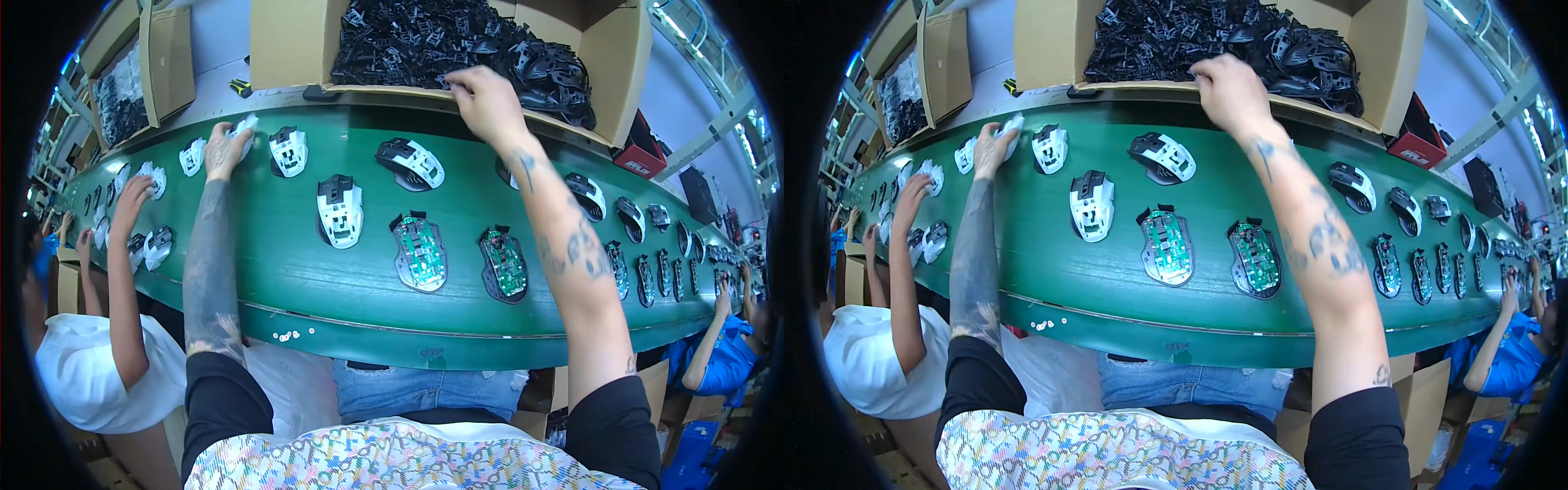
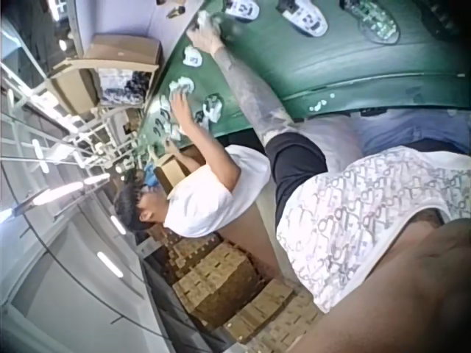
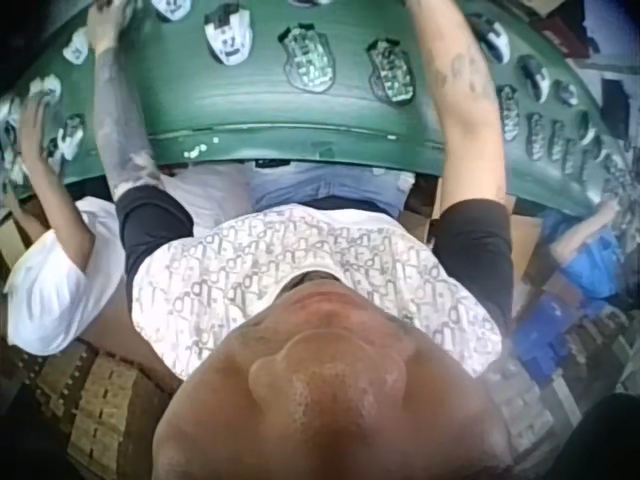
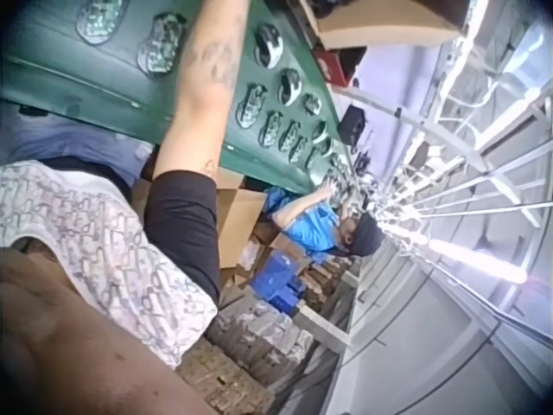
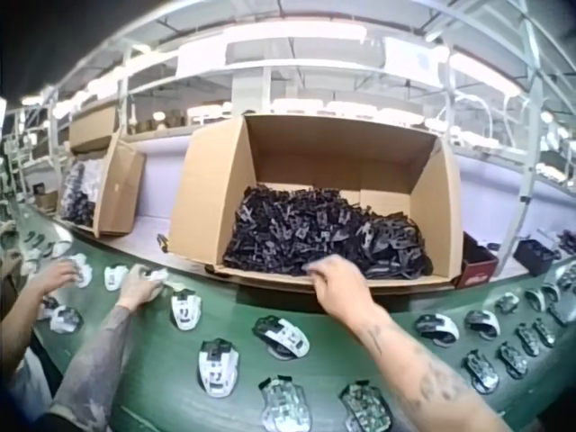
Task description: The person assembles small electronic devices by attaching black plastic components to white housings containing circuit boards. They repeatedly pick up a black part, align it with a white housing on the green table, press them together, and place the assembled unit back on the table. The process is repeated for multiple units in a continuous sequence.
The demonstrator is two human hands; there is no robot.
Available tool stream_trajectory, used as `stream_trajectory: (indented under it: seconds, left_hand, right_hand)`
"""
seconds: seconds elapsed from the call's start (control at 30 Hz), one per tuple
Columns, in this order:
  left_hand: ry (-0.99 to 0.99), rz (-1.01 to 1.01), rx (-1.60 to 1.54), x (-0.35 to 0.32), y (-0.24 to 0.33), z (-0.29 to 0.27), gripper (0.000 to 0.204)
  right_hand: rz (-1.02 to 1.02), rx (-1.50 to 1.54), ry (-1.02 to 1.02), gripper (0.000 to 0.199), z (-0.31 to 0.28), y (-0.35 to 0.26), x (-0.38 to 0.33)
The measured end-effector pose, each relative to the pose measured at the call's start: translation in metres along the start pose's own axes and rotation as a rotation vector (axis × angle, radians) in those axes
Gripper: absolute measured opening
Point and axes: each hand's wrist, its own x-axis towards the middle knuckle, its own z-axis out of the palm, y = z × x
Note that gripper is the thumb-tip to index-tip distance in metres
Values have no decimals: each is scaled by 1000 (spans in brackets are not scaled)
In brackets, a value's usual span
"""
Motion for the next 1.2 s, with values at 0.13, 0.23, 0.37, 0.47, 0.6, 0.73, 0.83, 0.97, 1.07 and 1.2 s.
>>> stream_trajectory:
  seconds: [0.13,0.23,0.37,0.47,0.6,0.73,0.83,0.97,1.07,1.2]
  left_hand:
    - [-33,-284,-989,-41,9,-19,57]
    - [-293,-325,-1688,-83,35,-39,50]
    - [-536,-239,-1759,-125,90,-42,42]
    - [-744,-234,-1752,-165,130,-36,41]
    - [-1015,-289,-1618,-220,183,-16,45]
    - [-1167,-381,-1611,-257,221,1,40]
    - [-1275,-428,-1632,-271,231,5,36]
    - [-1373,-368,-1593,-280,230,10,38]
    - [-1417,-349,-1641,-283,220,17,39]
    - [-1370,-346,-1674,-286,217,16,38]
  right_hand:
    - [37,-267,-383,33,15,21,49]
    - [47,-315,-540,34,7,9,65]
    - [55,-289,-332,29,-13,6,51]
    - [110,-78,-133,34,-22,-5,27]
    - [292,517,-155,27,-52,-36,-43]
    - [338,1003,-27,14,-73,-60,-106]
    - [103,748,96,13,-79,-60,-133]
    - [-19,735,111,19,-81,-58,-149]
    - [-14,859,115,20,-76,-63,-153]
    - [96,983,174,23,-69,-69,-165]
